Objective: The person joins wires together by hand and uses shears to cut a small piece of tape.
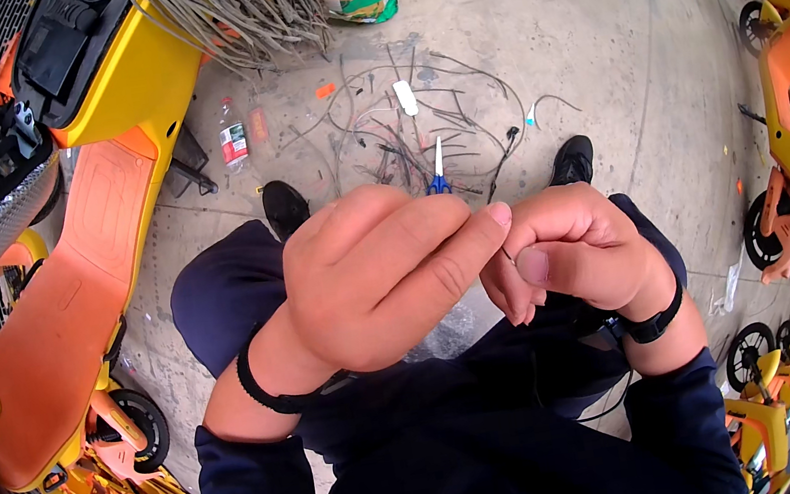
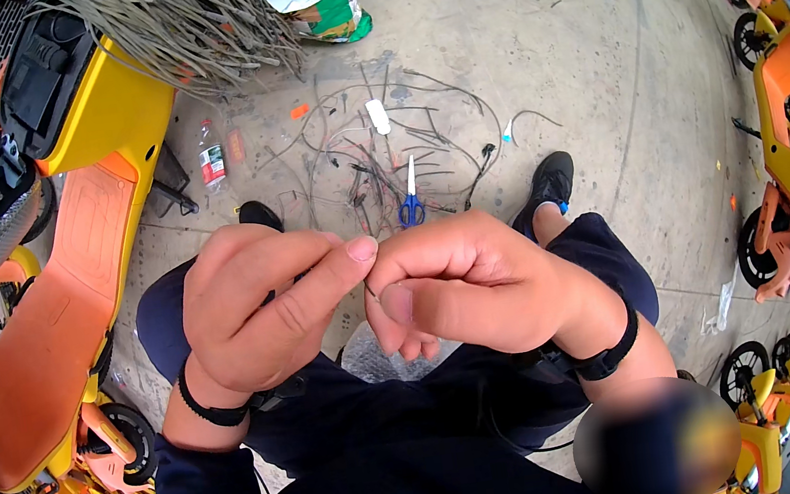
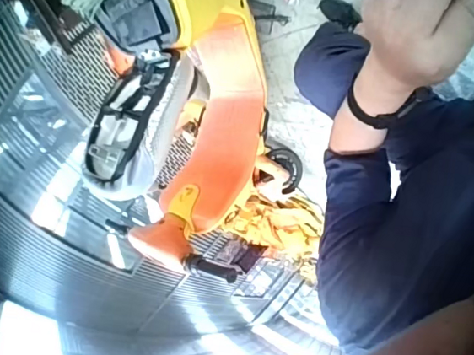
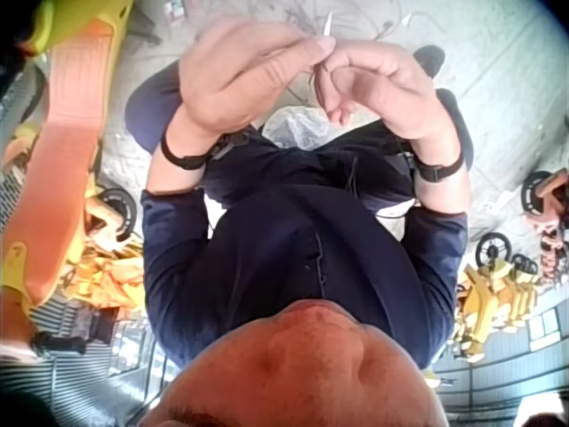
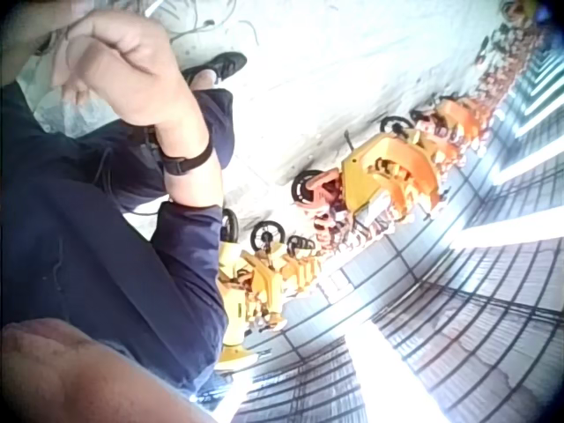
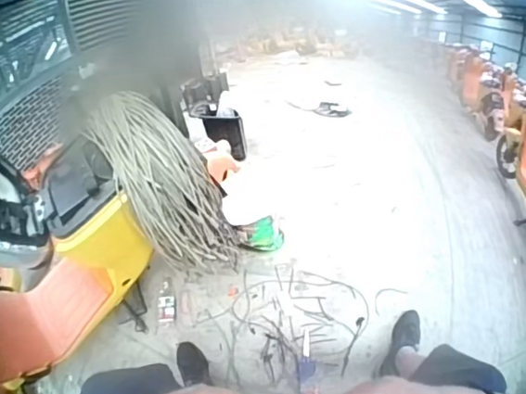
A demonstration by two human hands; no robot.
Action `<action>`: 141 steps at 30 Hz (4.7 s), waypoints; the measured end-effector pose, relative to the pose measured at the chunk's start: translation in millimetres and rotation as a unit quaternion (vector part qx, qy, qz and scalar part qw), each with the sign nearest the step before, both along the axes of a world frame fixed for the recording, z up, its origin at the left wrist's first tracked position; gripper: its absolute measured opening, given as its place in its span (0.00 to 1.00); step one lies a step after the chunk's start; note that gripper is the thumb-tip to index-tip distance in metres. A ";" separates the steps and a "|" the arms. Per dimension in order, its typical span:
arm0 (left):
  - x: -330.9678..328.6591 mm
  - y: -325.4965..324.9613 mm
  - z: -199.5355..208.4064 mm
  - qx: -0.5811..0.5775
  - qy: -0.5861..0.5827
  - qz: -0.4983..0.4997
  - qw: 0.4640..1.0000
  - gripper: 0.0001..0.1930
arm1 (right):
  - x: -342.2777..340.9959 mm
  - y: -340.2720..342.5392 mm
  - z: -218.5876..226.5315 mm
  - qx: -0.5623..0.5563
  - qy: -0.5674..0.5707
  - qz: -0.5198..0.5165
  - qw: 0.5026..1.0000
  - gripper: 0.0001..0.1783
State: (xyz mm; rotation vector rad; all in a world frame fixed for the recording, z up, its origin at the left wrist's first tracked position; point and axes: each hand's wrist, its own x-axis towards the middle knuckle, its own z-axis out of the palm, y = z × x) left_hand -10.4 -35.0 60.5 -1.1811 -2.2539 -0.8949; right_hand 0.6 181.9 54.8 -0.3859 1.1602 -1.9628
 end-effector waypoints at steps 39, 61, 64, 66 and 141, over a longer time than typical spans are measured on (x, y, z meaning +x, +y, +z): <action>0.2 3.9 -5.6 0.118 -0.205 -0.035 0.971 0.18 | 3.9 -11.5 0.9 0.125 0.277 -0.147 0.941 0.10; 0.4 9.8 -9.1 0.054 -0.039 0.001 0.998 0.15 | -0.3 -10.9 -12.5 0.234 0.541 -0.229 0.775 0.13; 1.4 10.7 -9.7 0.036 -0.027 0.022 0.999 0.14 | 1.0 -13.5 -14.5 0.257 0.553 -0.225 0.760 0.13; 1.3 13.1 -12.0 0.035 -0.024 0.028 0.999 0.13 | 2.6 -14.5 -16.1 0.269 0.552 -0.225 0.757 0.13; -1.1 12.9 -22.9 0.161 -0.240 -0.008 0.957 0.06 | -1.0 -14.2 -12.2 0.254 0.522 -0.186 0.792 0.09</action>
